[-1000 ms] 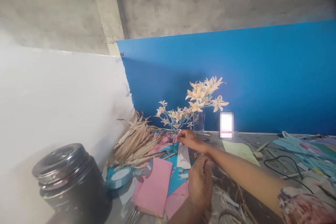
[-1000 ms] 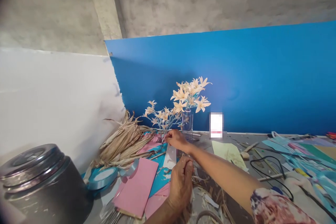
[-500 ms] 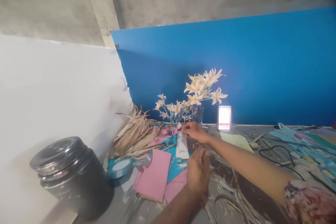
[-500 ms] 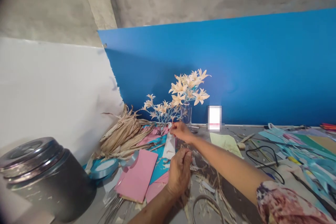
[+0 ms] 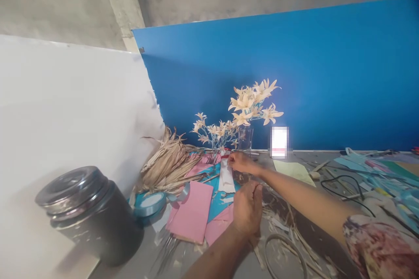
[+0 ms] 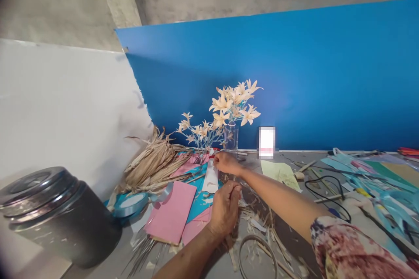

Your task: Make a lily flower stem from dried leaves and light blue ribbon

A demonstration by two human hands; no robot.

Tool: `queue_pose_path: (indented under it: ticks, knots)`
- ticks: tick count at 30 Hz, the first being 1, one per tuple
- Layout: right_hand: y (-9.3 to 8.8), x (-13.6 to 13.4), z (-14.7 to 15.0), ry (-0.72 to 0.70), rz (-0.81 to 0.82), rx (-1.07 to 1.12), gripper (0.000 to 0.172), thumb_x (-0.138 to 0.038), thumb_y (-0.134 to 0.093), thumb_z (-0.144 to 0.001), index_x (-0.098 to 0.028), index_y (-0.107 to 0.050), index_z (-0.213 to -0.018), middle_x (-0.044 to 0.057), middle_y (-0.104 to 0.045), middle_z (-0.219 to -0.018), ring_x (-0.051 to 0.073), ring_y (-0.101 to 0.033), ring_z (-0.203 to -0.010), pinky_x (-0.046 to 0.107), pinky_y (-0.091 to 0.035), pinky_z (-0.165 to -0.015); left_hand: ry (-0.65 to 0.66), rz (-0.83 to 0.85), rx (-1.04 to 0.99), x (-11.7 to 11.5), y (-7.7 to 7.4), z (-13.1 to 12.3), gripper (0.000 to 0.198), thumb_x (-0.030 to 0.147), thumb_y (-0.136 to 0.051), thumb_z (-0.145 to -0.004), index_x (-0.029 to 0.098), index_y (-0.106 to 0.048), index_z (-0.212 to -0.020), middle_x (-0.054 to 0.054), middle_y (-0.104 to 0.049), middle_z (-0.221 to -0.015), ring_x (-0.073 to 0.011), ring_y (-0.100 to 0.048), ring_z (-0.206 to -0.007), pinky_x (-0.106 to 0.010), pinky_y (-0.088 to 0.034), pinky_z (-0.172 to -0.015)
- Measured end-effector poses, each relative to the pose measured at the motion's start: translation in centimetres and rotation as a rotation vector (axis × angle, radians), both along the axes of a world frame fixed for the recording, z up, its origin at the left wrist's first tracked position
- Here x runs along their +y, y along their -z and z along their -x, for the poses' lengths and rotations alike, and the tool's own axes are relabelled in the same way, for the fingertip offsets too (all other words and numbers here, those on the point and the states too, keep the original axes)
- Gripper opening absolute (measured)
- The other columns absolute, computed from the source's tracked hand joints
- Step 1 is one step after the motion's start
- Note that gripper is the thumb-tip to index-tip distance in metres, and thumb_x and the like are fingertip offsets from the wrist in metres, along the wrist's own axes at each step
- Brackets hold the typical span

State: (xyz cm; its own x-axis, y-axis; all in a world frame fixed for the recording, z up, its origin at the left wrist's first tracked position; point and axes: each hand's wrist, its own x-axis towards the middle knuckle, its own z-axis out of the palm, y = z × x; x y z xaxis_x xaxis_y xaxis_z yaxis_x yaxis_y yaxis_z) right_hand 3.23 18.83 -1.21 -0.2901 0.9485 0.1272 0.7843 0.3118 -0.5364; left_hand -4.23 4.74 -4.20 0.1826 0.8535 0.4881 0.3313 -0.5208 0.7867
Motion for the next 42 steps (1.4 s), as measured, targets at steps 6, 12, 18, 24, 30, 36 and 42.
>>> queue_pose_path:
  ticks: [6,12,18,24,30,36,42]
  knots:
    - [-0.2,-0.1,0.3,-0.010,0.006,-0.065,0.012,-0.018,-0.061,-0.077,-0.016,-0.072,-0.080,0.004,-0.072,-0.075,0.014,-0.061,-0.068,0.021,-0.033,-0.055,-0.014,0.007,0.009,0.3,0.0,0.0,0.029,0.026,-0.037,-0.097,0.019,-0.051,-0.073,0.000,-0.054,-0.067,-0.0142,-0.050,-0.064,-0.026,-0.033,-0.062]
    - [-0.9,-0.5,0.9,-0.013,-0.037,-0.106,0.011,-0.022,-0.062,-0.079,-0.017,-0.072,-0.081,0.005,-0.073,-0.082,0.016,-0.064,-0.075,0.023,-0.035,-0.059,-0.012,0.004,0.002,0.3,-0.1,0.0,0.032,0.027,-0.036,-0.098,0.020,-0.051,-0.071,0.000,-0.055,-0.066,-0.0148,-0.050,-0.063,-0.027,-0.034,-0.061]
    - [-2.8,-1.5,0.4,0.003,-0.094,-0.135,0.014,-0.025,-0.061,-0.084,-0.017,-0.073,-0.087,0.009,-0.074,-0.086,0.021,-0.066,-0.081,0.025,-0.039,-0.066,-0.024,0.014,0.005,0.2,-0.1,0.0,0.032,0.027,-0.036,-0.098,0.019,-0.055,-0.073,-0.001,-0.056,-0.067,-0.0152,-0.050,-0.064,-0.028,-0.035,-0.061]
    - [-7.0,-7.8,-3.2,0.024,-0.141,-0.109,0.018,-0.032,-0.058,-0.087,-0.022,-0.072,-0.083,0.005,-0.073,-0.079,0.020,-0.063,-0.073,0.027,-0.036,-0.060,-0.046,0.012,-0.107,0.6,0.1,-0.1,0.024,0.026,-0.040,-0.095,0.018,-0.055,-0.079,-0.002,-0.055,-0.076,-0.0152,-0.049,-0.070,-0.028,-0.037,-0.066]
    - [-6.0,-15.8,-6.8,0.061,-0.086,0.270,0.024,-0.032,-0.057,-0.084,-0.021,-0.066,-0.104,0.002,-0.067,-0.077,0.016,-0.057,-0.061,0.026,-0.040,-0.058,0.083,0.443,-0.558,1.0,-1.4,0.1,0.040,0.050,-0.050,-0.089,0.018,-0.049,-0.064,0.004,-0.045,-0.054,-0.0090,-0.038,-0.048,-0.023,-0.030,-0.049]
    - [-0.5,-16.5,-7.5,-0.016,0.028,0.052,0.048,-0.015,-0.062,-0.071,-0.020,-0.059,-0.119,0.007,-0.065,-0.096,0.018,-0.058,-0.070,0.026,-0.037,-0.060,0.226,0.559,-0.713,0.8,-1.8,-0.4,0.041,0.054,-0.059,-0.082,0.017,-0.054,-0.067,0.003,-0.052,-0.053,-0.0074,-0.044,-0.043,-0.021,-0.032,-0.045]
    - [1.3,-15.9,-7.7,0.011,0.003,-0.038,0.018,-0.033,-0.060,-0.085,-0.019,-0.066,-0.075,0.005,-0.063,-0.073,0.018,-0.056,-0.066,0.027,-0.028,-0.057,0.193,0.552,-0.663,0.2,-1.4,-1.1,0.043,0.056,-0.058,-0.081,0.016,-0.055,-0.066,0.003,-0.052,-0.053,-0.0082,-0.045,-0.043,-0.021,-0.034,-0.046]
